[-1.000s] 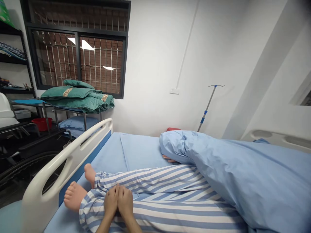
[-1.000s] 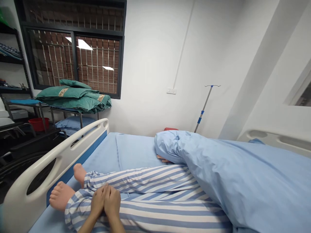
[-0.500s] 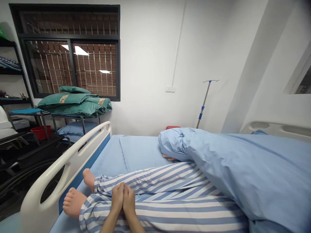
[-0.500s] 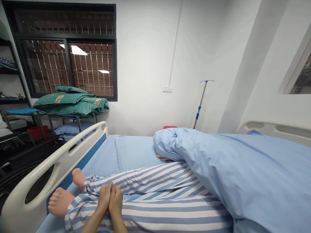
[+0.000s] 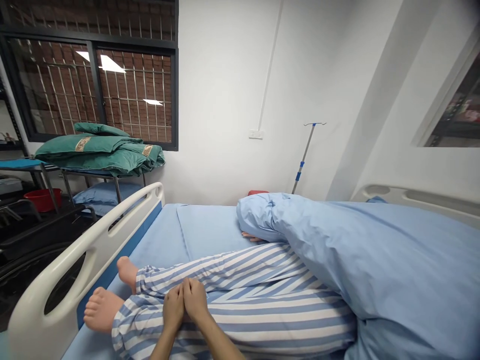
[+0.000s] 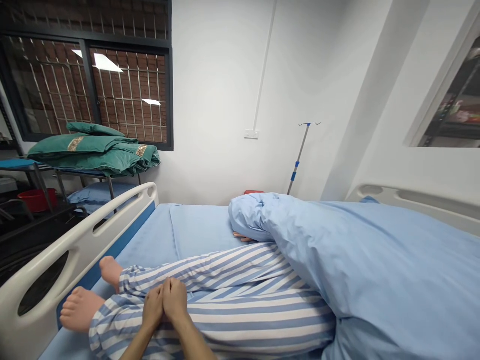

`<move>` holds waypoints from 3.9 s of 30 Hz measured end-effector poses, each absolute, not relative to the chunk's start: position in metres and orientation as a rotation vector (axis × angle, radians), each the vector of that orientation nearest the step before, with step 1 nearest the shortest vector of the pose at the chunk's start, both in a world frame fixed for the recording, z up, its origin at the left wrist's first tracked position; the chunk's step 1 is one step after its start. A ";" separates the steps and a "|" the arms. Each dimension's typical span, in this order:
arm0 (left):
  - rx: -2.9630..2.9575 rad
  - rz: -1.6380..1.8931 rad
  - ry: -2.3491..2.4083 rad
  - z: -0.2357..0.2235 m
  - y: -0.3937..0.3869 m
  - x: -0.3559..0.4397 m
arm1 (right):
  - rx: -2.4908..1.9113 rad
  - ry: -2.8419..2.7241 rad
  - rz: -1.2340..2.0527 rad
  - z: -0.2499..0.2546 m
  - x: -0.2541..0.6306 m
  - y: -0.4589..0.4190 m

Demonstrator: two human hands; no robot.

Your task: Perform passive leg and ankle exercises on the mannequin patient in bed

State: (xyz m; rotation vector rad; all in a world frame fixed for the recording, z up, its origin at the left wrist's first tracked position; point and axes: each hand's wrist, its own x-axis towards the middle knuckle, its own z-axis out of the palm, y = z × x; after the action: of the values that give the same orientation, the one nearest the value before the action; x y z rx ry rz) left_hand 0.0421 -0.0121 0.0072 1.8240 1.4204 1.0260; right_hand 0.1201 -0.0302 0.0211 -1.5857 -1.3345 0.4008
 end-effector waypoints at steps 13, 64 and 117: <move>1.721 0.941 1.518 0.015 -0.013 0.058 | -1.609 -1.222 0.380 0.009 0.130 -0.040; 1.444 1.154 1.292 0.034 -0.021 0.117 | -1.571 -1.014 0.374 0.006 0.166 -0.047; 1.799 0.986 1.431 0.014 -0.037 0.131 | -1.600 -0.999 0.493 0.019 0.191 -0.055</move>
State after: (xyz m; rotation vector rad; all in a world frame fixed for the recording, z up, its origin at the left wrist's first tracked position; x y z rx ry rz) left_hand 0.1307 -0.0370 0.0136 1.7987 1.4309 0.9862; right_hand 0.1911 -0.0548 0.0193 -1.5998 -0.9987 0.4931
